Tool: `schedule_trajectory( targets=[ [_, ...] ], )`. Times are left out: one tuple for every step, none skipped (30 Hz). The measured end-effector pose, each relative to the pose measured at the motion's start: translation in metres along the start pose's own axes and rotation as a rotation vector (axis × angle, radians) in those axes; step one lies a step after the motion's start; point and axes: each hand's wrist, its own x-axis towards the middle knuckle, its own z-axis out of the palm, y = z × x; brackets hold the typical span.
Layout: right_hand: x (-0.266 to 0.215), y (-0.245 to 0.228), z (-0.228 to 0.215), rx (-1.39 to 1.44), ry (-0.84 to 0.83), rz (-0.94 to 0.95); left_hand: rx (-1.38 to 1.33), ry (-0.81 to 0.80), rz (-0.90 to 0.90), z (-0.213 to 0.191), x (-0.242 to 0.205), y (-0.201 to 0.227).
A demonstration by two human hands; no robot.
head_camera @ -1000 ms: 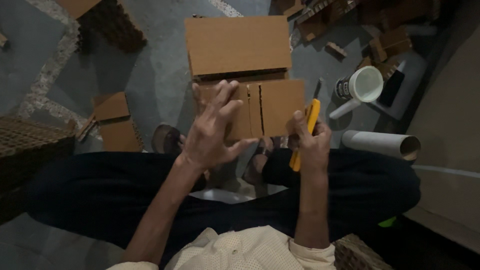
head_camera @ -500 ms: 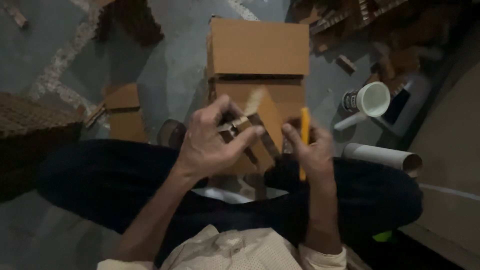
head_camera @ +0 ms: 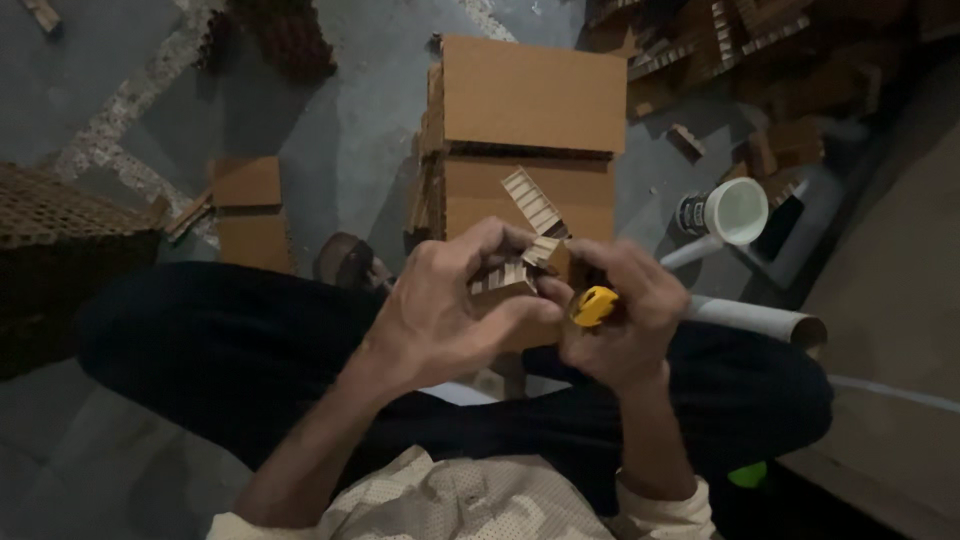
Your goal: The person sits on the floor and uses a yellow utility knife to cut a stack of cardboard sheets into smaller rectangular pieces. The cut pieces are separated and placed aside as the task continues.
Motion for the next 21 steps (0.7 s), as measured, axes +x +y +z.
schedule_trajectory(
  targets=[
    [-0.005,0.003,-0.001,0.023,-0.014,0.017,-0.035,-0.065,0.019,-0.001,-0.002,0.0],
    [-0.008,0.007,-0.001,0.043,-0.026,0.029,-0.034,-0.081,-0.019,-0.002,-0.003,0.001],
    [-0.013,0.01,0.0,0.065,-0.038,0.04,-0.032,-0.098,-0.057,-0.002,-0.005,0.002],
    [-0.016,0.015,0.002,0.094,-0.017,0.054,-0.029,-0.111,-0.095,-0.002,-0.007,0.003],
    [-0.021,0.018,0.006,0.124,0.005,0.068,-0.018,-0.121,-0.099,-0.002,-0.007,0.002],
    [-0.025,0.021,0.01,0.158,0.025,0.081,-0.006,-0.13,-0.107,-0.002,-0.008,0.003],
    [-0.022,0.032,0.01,0.417,0.207,0.228,0.007,-0.138,-0.114,-0.002,-0.01,0.003],
    [-0.019,0.043,0.008,0.675,0.394,0.377,0.008,-0.082,-0.098,-0.003,-0.013,0.004],
    [-0.015,0.054,0.006,0.931,0.583,0.525,0.009,-0.026,-0.082,-0.004,-0.017,0.005],
    [-0.015,0.062,0.004,1.179,0.783,0.678,0.008,0.022,-0.07,-0.006,-0.02,0.007],
    [-0.019,0.066,-0.006,0.912,0.794,0.763,0.004,0.071,-0.053,-0.008,-0.024,0.009],
    [-0.015,0.073,-0.018,0.654,0.79,0.824,0.005,0.132,-0.023,-0.014,-0.024,0.011],
    [-0.016,0.075,-0.024,0.635,0.595,0.74,0.006,0.193,0.007,-0.022,-0.024,0.012],
    [-0.022,0.072,-0.037,0.603,0.39,0.664,0.003,0.242,-0.025,-0.03,-0.027,0.014],
    [-0.023,0.07,-0.048,0.569,0.187,0.585,0.0,0.291,-0.058,-0.041,-0.031,0.016],
    [-0.024,0.069,-0.057,0.465,-0.036,0.607,0.068,0.329,-0.031,-0.055,-0.033,0.018],
    [-0.019,0.07,-0.065,0.359,-0.259,0.62,0.137,0.366,-0.004,-0.068,-0.035,0.021],
    [-0.008,0.073,-0.067,0.252,-0.473,0.613,0.216,0.406,0.016,-0.085,-0.035,0.024],
    [0.004,0.075,-0.065,0.309,-0.51,0.606,0.295,0.447,0.036,-0.103,-0.036,0.028],
    [0.017,0.078,-0.061,0.371,-0.543,0.601,0.366,0.477,0.051,-0.12,-0.035,0.03],
    [0.029,0.081,-0.056,0.432,-0.576,0.595,0.425,0.52,0.072,-0.141,-0.031,0.029]
  ],
)
